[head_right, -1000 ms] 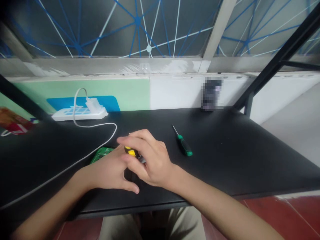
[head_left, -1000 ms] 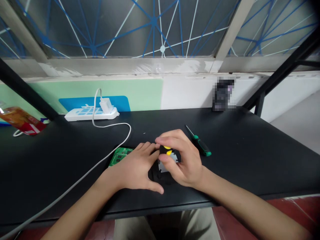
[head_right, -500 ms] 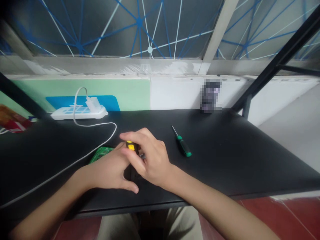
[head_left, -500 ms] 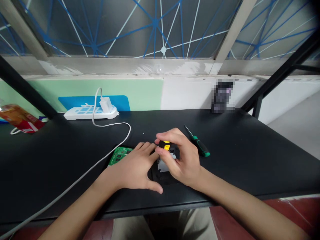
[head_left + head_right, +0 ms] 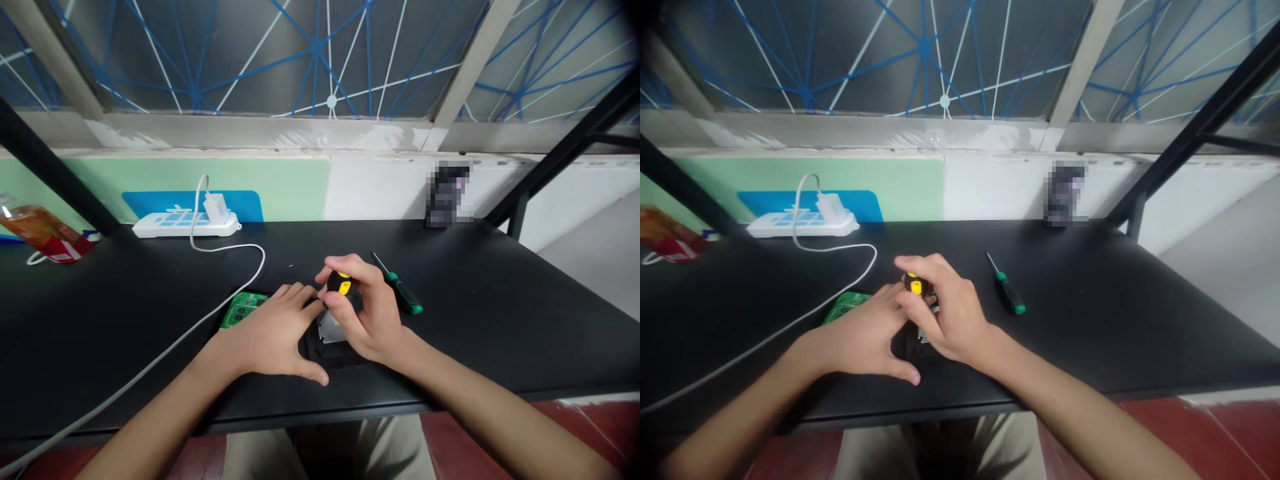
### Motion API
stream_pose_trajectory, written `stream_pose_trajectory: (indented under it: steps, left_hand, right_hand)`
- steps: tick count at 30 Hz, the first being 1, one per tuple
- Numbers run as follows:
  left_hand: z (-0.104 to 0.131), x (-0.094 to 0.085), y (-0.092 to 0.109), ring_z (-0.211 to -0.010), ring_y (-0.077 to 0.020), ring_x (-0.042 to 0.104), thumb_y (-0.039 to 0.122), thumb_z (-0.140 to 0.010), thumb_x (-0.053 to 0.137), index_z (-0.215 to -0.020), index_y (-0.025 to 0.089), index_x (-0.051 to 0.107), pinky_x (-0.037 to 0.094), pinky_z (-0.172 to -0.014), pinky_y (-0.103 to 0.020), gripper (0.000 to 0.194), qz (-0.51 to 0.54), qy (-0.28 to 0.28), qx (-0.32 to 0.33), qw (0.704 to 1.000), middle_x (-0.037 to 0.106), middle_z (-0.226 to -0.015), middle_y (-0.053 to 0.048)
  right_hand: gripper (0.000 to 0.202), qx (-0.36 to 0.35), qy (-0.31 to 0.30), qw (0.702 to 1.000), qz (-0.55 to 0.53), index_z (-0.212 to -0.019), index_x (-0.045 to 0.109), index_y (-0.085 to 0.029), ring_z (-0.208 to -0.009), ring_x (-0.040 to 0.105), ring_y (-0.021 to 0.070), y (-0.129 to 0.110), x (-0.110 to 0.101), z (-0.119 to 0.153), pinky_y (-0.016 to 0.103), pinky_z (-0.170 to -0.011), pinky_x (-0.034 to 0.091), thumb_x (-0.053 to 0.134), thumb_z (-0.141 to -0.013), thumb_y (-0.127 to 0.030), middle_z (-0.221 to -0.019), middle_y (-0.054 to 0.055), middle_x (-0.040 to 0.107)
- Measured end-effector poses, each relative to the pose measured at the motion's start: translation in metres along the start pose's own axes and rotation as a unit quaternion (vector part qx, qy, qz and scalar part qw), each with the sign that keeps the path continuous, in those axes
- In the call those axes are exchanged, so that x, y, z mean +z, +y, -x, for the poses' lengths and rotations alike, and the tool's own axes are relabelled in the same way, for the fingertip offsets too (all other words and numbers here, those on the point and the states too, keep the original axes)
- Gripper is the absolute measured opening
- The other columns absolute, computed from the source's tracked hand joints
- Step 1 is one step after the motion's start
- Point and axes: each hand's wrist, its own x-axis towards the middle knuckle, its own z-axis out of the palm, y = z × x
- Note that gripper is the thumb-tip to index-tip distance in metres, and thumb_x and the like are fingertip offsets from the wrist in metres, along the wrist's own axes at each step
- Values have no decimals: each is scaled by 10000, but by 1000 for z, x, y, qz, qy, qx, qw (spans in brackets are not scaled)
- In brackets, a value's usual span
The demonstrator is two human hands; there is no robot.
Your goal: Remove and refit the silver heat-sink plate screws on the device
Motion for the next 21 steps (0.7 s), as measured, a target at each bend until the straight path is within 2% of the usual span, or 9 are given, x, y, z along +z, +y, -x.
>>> stream_pose_trajectory:
  steps: [4,7,11,13,17,21]
  left_hand:
    - [-1,1,-1,-1221,-413,516,748,-738,732,-1472,226,435,409,-1023,-559,948,-23,-16,0,1000,521,-1401,-174]
    - [-1,2,-3,-1209,-401,514,774,-729,715,-1478,206,436,406,-1029,-536,981,-43,-17,-4,999,531,-1360,-175]
    - [-1,3,-3,-1249,-378,491,786,-730,701,-1510,211,405,382,-1073,-515,1013,-49,-22,-13,998,517,-1375,-158]
    - [-1,3,-2,-1283,-379,471,789,-735,693,-1529,226,380,365,-1092,-514,1023,-44,-26,-15,999,503,-1408,-154]
    - [-1,2,0,-1294,-371,466,784,-739,697,-1530,206,386,362,-1100,-502,1028,-46,-29,-19,998,510,-1407,-157]
    - [0,1,0,-1304,-371,456,780,-737,703,-1531,177,390,360,-1109,-506,1045,-53,-31,-21,998,500,-1425,-169]
  right_hand:
    - [518,25,-5,1000,1,-1433,392,-331,-836,672,142,5,0,4,318,-714,612,578,-966,-206,-1062,30,626]
    - [521,49,37,998,-30,-1443,377,-351,-803,686,143,10,-3,2,337,-714,621,568,-976,-219,-1055,26,619]
    - [527,102,138,985,-12,-1455,324,-365,-691,675,158,23,-23,-10,348,-636,609,556,-984,-313,-976,27,648]
    - [448,153,146,976,55,-1392,417,-301,-699,683,182,33,-39,-15,356,-645,588,565,-974,-369,-886,32,679]
    - [414,310,37,940,138,-1256,540,-222,-673,674,184,58,-71,-17,341,-650,541,593,-931,-472,-763,19,696]
    - [379,322,-80,909,251,-1184,631,-190,-615,591,166,82,-87,-12,362,-681,528,603,-895,-434,-778,17,619]
